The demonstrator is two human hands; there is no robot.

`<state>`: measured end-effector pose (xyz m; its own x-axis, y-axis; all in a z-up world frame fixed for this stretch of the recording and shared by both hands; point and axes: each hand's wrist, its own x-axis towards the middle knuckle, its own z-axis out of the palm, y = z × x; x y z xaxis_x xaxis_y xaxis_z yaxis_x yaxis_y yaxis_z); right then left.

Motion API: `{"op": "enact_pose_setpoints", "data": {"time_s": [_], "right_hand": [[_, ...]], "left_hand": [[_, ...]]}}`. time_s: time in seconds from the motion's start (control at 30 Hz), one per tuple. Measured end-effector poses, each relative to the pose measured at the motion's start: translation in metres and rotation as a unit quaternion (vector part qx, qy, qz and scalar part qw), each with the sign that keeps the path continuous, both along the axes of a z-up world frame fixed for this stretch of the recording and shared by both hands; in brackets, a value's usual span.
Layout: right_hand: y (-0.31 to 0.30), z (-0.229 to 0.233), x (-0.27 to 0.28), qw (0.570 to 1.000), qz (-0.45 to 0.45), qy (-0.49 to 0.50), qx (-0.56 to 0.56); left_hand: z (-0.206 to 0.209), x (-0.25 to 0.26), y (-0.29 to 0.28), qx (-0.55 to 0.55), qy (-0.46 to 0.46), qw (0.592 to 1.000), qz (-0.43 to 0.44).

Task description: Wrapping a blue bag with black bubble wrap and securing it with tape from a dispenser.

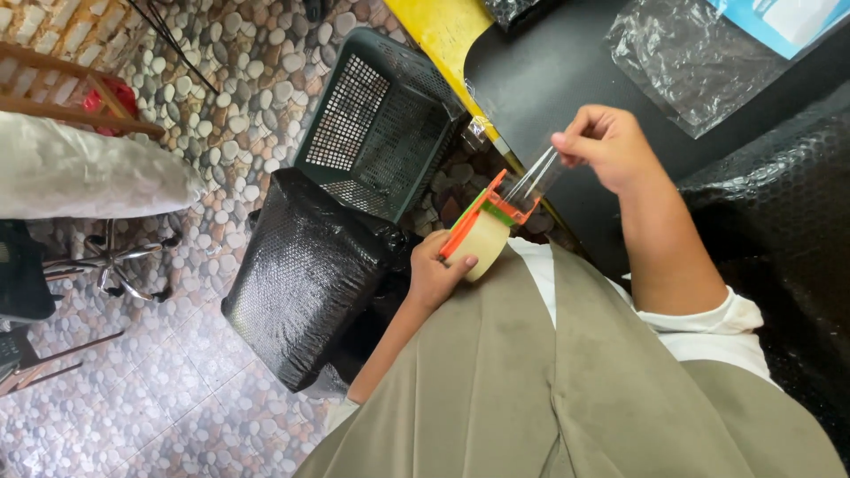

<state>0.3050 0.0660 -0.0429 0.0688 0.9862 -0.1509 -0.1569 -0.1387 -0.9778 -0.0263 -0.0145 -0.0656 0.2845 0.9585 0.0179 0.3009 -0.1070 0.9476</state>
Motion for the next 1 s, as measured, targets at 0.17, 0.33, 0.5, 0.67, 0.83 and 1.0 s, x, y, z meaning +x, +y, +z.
{"op": "enact_pose_setpoints", "data": {"time_s": [0.17, 0.33, 0.5, 0.67, 0.83, 1.0], "right_hand": [[0.005, -0.051, -0.02, 0.983, 0.035, 0.115, -0.136], [0.002, -0.074, -0.049, 0.945, 0.075, 0.224, -0.225], [-0.015, -0.108, -0.071, 0.874, 0.135, 0.348, -0.311], [-0.005, -0.119, -0.079, 0.9, 0.064, 0.293, -0.316], [-0.008, -0.165, -0.105, 0.892, 0.006, 0.245, -0.38], [0.025, -0.137, -0.103, 0.967, -0.056, 0.024, -0.248]], "left_hand": [[-0.002, -0.004, -0.005, 0.049, -0.073, 0.996, -0.028], [-0.024, -0.015, -0.003, 0.101, -0.089, 0.99, -0.044], [-0.062, -0.028, -0.003, 0.138, -0.103, 0.984, -0.046], [-0.074, -0.038, 0.016, 0.199, -0.083, 0.976, -0.021], [-0.064, -0.055, 0.046, 0.262, -0.089, 0.96, -0.032], [-0.042, -0.069, 0.079, 0.301, -0.067, 0.951, -0.027]]}}
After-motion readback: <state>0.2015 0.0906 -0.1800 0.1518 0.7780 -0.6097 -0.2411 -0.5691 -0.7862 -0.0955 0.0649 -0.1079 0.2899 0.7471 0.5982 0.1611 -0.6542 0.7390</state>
